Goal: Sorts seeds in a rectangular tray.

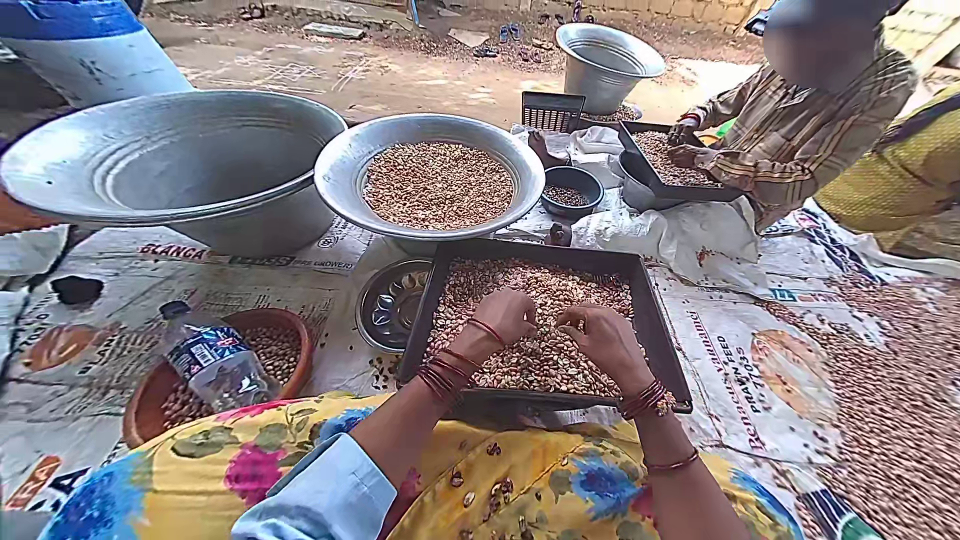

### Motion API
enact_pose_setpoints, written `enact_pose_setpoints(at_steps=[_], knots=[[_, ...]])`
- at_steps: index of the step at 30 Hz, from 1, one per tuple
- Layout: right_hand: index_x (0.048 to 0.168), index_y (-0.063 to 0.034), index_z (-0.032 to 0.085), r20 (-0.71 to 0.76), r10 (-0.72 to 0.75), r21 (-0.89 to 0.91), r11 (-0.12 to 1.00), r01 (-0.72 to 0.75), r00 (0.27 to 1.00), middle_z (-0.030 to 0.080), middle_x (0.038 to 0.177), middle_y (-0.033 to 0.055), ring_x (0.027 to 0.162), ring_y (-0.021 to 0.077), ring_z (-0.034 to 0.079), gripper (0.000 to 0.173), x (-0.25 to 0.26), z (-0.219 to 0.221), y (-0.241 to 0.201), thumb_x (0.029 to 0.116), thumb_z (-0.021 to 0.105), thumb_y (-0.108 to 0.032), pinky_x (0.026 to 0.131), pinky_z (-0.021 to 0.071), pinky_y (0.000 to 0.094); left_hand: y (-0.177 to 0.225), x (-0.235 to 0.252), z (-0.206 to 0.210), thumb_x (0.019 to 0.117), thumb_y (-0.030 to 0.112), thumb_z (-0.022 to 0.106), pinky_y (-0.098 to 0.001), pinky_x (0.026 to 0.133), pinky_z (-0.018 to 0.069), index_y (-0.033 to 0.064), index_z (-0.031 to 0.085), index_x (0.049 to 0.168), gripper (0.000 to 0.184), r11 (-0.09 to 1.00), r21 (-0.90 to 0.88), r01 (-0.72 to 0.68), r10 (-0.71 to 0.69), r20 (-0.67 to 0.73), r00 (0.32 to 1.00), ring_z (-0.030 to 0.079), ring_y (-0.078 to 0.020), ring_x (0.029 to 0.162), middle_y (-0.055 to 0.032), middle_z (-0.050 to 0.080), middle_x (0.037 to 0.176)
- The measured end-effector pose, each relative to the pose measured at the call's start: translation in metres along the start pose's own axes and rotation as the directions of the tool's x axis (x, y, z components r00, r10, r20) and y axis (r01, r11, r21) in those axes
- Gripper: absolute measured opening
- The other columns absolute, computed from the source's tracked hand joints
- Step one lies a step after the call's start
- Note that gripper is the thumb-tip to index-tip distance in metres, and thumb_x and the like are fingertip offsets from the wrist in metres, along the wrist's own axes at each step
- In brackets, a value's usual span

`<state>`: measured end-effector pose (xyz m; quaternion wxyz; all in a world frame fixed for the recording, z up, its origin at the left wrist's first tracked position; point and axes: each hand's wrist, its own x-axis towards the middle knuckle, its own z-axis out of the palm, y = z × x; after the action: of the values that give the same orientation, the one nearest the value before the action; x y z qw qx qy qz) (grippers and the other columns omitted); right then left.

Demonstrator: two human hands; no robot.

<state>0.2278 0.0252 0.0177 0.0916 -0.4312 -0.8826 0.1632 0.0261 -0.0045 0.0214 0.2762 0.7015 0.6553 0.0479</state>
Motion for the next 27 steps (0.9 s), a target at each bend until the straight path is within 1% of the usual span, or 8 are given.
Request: enact_pose_setpoints(at_steps=[6,9,12,15,17,19,23,27], knots=[[0.107,-0.0108,0.077,0.139,0.002,-0.08,0.997,0.01,0.99,0.075,0.105,0.0124,0.102,0.0319,0.07,0.018,-0.006,-0.016,0.007,0.0973,0.066,-0.021,0.088,0.0519,0.0559,0.004,0.004,0.009,0.0989,0.021,0.065,-0.0631,0.098,0.0464,0.002,0.072,0.114,0.025,0.993,0.112,-0.032,0.016,0.142,0.99,0.064,-0.0405,0.116,-0.0215,0.069,0.117],[0.107,-0.0117,0.078,0.244,-0.033,-0.109,0.992,0.061,0.969,0.074,0.105,0.0134,0.101,0.0342,0.07,0.018,-0.006,-0.015,0.005,0.096,0.068,-0.023,0.086,0.0508,0.0588,-0.016,-0.01,-0.014,0.0976,0.013,0.069,-0.043,0.084,0.0543,0.0002,0.074,0.106,0.016,0.926,-0.249,-0.283,0.354,0.313,0.882,0.068,-0.0204,0.088,-0.011,0.073,0.097],[0.108,-0.0112,0.076,0.23,-0.05,-0.079,0.994,0.07,0.972,0.073,0.104,0.0143,0.1,0.0349,0.069,0.018,-0.004,-0.01,0.006,0.0951,0.069,-0.021,0.084,0.0516,0.0592,-0.035,-0.021,-0.028,0.095,0.01,0.062,-0.0219,0.074,0.0585,0.0048,0.073,0.105,0.015,0.674,-0.678,-0.295,0.605,0.277,0.747,0.069,-0.0015,0.077,0.0049,0.075,0.092],[0.126,-0.0093,0.068,0.229,0.168,-0.082,0.985,-0.153,0.959,0.071,0.115,0.0164,0.108,0.0365,0.067,0.031,-0.004,-0.018,0.008,0.0974,0.066,-0.019,0.092,0.0501,0.0594,-0.045,-0.019,-0.043,0.0999,0.015,0.065,-0.0295,0.07,0.0562,0.0056,0.07,0.114,0.018,0.909,-0.383,-0.166,0.205,0.063,0.977,0.065,-0.0099,0.072,-0.0023,0.07,0.089],[0.137,-0.0106,0.06,0.266,0.403,-0.179,0.913,-0.366,0.876,0.069,0.121,0.0186,0.114,0.0386,0.066,0.044,-0.005,-0.027,0.017,0.0967,0.069,-0.023,0.095,0.0499,0.0601,-0.053,-0.007,-0.039,0.0978,0.024,0.07,-0.0572,0.093,0.0513,0.0067,0.069,0.124,0.032,0.98,-0.012,0.197,-0.198,-0.051,0.979,0.068,-0.0362,0.104,-0.019,0.071,0.112],[0.136,-0.0086,0.06,0.319,0.57,-0.27,0.82,-0.504,0.757,0.067,0.126,0.0227,0.118,0.0425,0.064,0.05,-0.007,-0.029,0.033,0.0922,0.075,-0.027,0.095,0.0499,0.0634,-0.064,0.004,-0.024,0.0946,0.025,0.072,-0.067,0.102,0.0441,0.004,0.067,0.128,0.04,0.905,0.157,0.396,-0.391,-0.064,0.918,0.06,-0.0458,0.124,-0.0254,0.065,0.129],[0.139,-0.0029,0.053,0.535,0.427,-0.153,0.898,-0.413,0.729,0.064,0.122,0.0247,0.103,0.0389,0.068,0.064,-0.006,-0.011,0.053,0.0892,0.081,-0.031,0.089,0.0535,0.059,-0.038,0.012,0.003,0.0934,0.008,0.065,-0.066,0.101,0.0454,-0.0036,0.062,0.13,0.039,0.917,0.23,0.325,-0.345,0.055,0.937,0.057,-0.0478,0.127,-0.0281,0.061,0.134],[0.15,0.004,0.038,0.526,0.247,0.025,0.952,-0.304,0.814,0.059,0.133,0.0301,0.125,0.0442,0.059,0.083,0.005,0.01,0.021,0.0889,0.08,-0.033,0.102,0.0447,0.0644,0.001,0.014,0.026,0.0912,0.008,0.07,-0.0621,0.103,0.0453,-0.0085,0.054,0.132,0.047,0.976,0.044,0.211,-0.216,0.175,0.961,0.057,-0.0455,0.127,-0.0305,0.059,0.133]])
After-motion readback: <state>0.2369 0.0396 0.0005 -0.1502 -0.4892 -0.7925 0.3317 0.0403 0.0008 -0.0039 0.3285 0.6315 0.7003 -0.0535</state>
